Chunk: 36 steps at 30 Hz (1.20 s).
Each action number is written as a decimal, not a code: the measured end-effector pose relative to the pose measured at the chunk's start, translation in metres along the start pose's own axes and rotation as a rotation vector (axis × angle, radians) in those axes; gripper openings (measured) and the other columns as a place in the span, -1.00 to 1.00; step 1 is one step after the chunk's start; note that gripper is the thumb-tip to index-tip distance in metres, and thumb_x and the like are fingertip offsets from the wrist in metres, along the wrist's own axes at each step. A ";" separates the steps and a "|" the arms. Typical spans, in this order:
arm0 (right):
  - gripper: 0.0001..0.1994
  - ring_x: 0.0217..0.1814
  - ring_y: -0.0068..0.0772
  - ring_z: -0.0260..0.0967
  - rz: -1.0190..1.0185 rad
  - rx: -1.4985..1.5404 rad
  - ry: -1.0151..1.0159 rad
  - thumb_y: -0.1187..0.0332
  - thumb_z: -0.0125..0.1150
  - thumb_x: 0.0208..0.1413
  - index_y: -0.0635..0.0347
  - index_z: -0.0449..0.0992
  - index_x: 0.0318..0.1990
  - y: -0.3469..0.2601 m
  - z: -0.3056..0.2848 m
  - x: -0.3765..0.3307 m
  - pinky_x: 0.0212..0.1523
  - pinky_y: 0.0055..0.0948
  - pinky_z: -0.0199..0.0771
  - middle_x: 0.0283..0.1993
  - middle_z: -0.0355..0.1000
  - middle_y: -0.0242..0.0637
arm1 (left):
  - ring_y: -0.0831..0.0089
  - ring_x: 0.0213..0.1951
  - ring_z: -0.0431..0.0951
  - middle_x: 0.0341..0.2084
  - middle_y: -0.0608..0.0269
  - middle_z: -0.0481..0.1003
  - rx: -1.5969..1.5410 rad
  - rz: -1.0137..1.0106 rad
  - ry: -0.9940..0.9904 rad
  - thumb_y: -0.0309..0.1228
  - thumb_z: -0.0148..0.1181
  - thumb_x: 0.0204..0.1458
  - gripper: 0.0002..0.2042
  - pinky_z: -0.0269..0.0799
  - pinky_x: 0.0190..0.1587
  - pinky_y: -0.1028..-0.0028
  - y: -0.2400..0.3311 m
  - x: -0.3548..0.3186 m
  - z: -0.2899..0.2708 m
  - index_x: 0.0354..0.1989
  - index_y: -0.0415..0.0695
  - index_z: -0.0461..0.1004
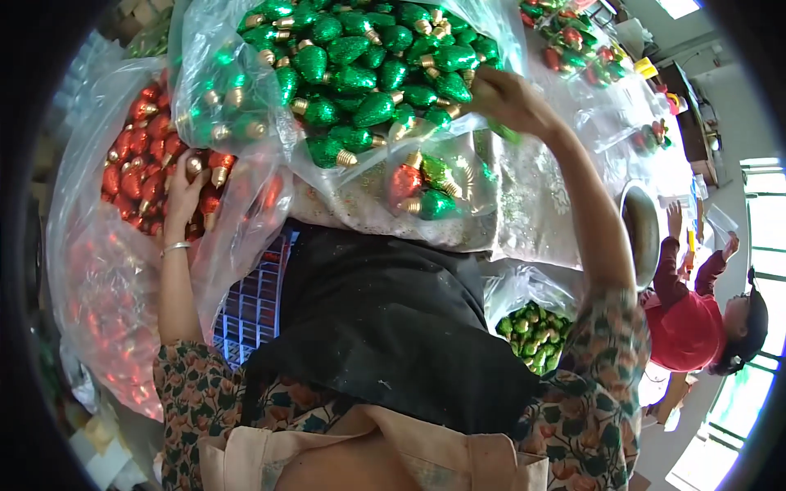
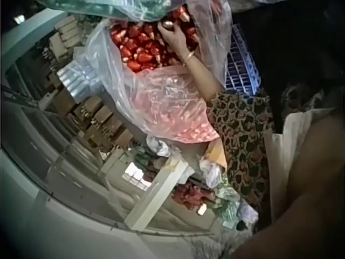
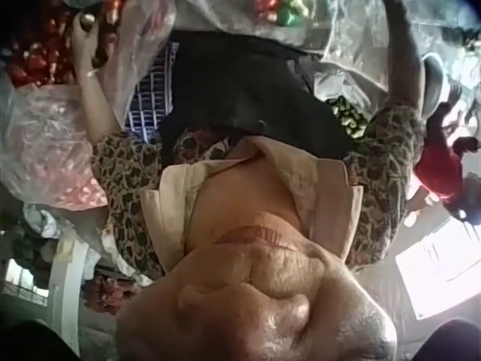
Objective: Sorting wrapped candies and placing them into large plastic bags for packaging.
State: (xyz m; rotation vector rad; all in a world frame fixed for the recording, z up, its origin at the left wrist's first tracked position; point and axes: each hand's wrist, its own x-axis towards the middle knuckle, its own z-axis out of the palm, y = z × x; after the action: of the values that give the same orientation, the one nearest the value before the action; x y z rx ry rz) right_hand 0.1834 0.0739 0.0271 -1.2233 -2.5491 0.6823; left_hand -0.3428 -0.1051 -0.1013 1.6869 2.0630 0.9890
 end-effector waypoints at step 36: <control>-0.44 -0.14 -0.43 0.35 -0.077 1.053 0.048 0.11 0.21 -0.10 0.36 0.36 -0.01 0.004 0.060 -0.137 -0.04 -0.43 0.30 -0.19 0.45 -0.27 | 0.19 -0.39 0.55 -0.49 0.03 0.52 -0.126 0.756 -0.907 -0.51 0.22 -0.15 -0.82 0.44 -0.29 0.31 0.338 -0.001 0.179 -0.31 -0.18 0.50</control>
State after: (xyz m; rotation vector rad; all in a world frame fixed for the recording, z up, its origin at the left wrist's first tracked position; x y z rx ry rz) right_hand 0.2476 -0.0491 -0.0282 -0.7177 -1.6860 1.6275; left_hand 0.0182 -0.0234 -0.0038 2.2884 0.7840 0.3385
